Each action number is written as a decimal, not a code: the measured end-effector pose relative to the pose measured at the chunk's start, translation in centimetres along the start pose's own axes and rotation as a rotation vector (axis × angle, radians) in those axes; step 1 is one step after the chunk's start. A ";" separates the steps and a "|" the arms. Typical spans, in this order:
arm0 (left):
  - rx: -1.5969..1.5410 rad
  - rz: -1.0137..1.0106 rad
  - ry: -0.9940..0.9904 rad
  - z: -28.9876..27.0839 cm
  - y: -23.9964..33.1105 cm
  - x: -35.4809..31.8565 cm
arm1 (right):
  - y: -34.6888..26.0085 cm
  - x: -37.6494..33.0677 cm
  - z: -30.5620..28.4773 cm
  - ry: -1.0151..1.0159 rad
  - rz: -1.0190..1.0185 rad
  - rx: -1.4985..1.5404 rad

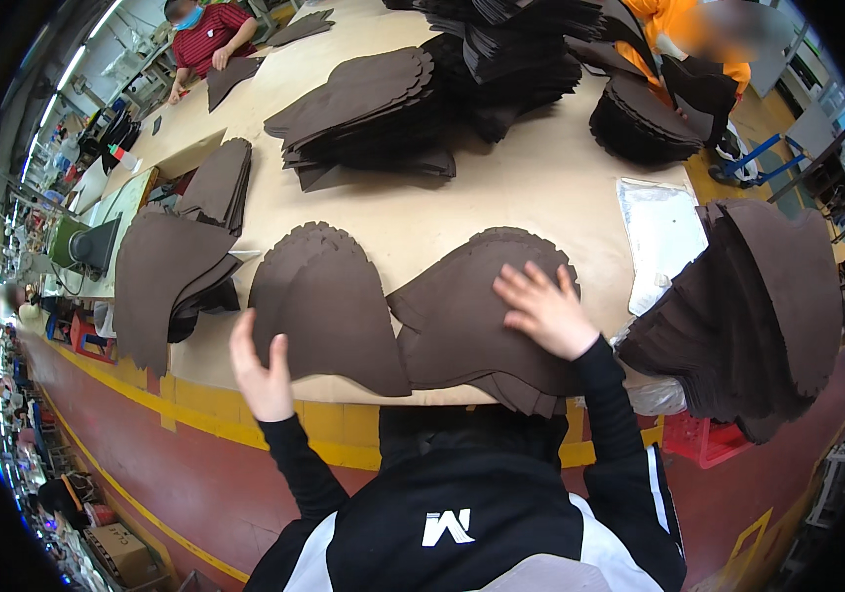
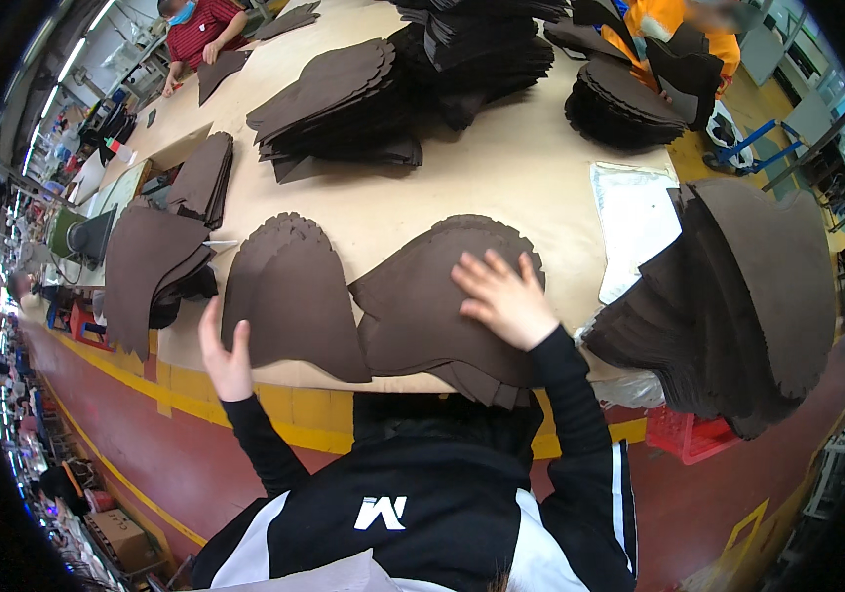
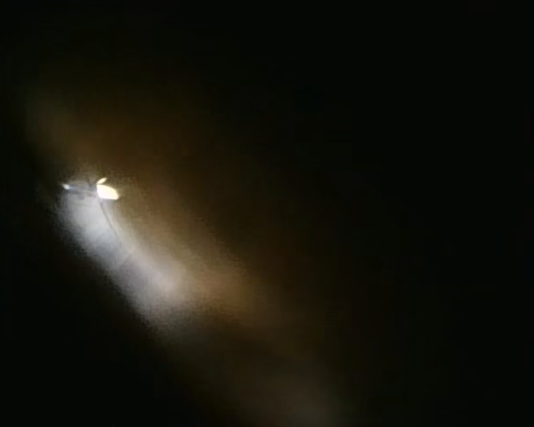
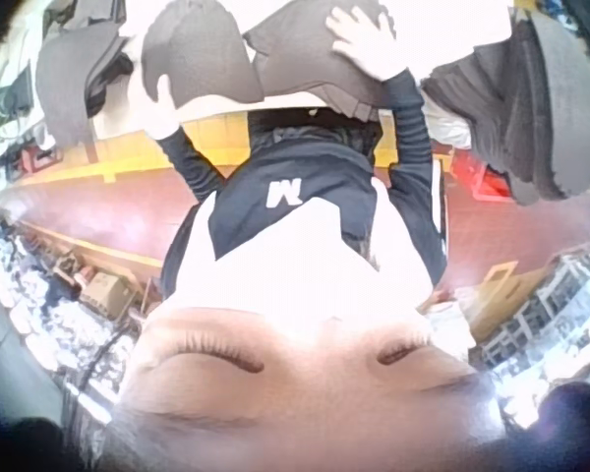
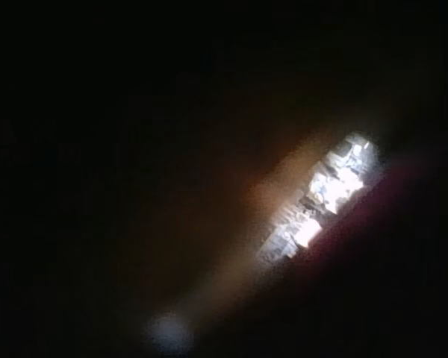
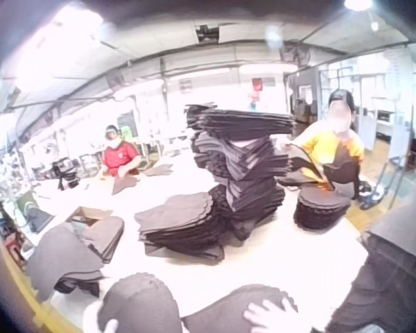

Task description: The person repeatedly picks up brown fabric pieces from a table and stacks them into neat piles. They align edges and smooth the stacks by hand. Coworkers are visible in the background performing similar tasks.

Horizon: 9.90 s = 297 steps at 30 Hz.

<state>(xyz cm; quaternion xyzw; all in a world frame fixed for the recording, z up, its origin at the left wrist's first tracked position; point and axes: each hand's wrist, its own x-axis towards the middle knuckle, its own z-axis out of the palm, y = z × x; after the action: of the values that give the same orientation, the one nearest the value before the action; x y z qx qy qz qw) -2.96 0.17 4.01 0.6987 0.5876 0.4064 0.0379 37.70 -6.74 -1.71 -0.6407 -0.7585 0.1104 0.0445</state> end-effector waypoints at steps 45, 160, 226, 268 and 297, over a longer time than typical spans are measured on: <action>-0.233 -0.058 -0.672 12.3 10.7 -10.0 | -0.3 -2.4 -3.4 0.261 0.061 0.332; -0.092 -0.039 -0.562 11.8 10.9 -8.5 | -1.1 5.2 1.2 0.347 0.151 0.223; -1.093 -0.510 -0.805 10.4 10.6 -6.9 | -1.4 -3.8 -4.4 0.540 -0.631 2.702; -0.405 0.137 -0.670 8.6 9.6 -3.6 | 4.2 5.7 -1.6 0.140 0.279 -0.215; -0.153 0.026 -0.438 14.1 11.3 -8.2 | -0.6 -2.7 -2.3 0.047 0.054 0.098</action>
<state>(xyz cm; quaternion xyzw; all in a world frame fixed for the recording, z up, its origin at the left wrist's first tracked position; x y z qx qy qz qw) 14.84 -4.31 -3.70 0.7728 0.5238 0.2889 0.2123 38.11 -9.21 0.81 -0.6606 -0.7333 0.1334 0.0905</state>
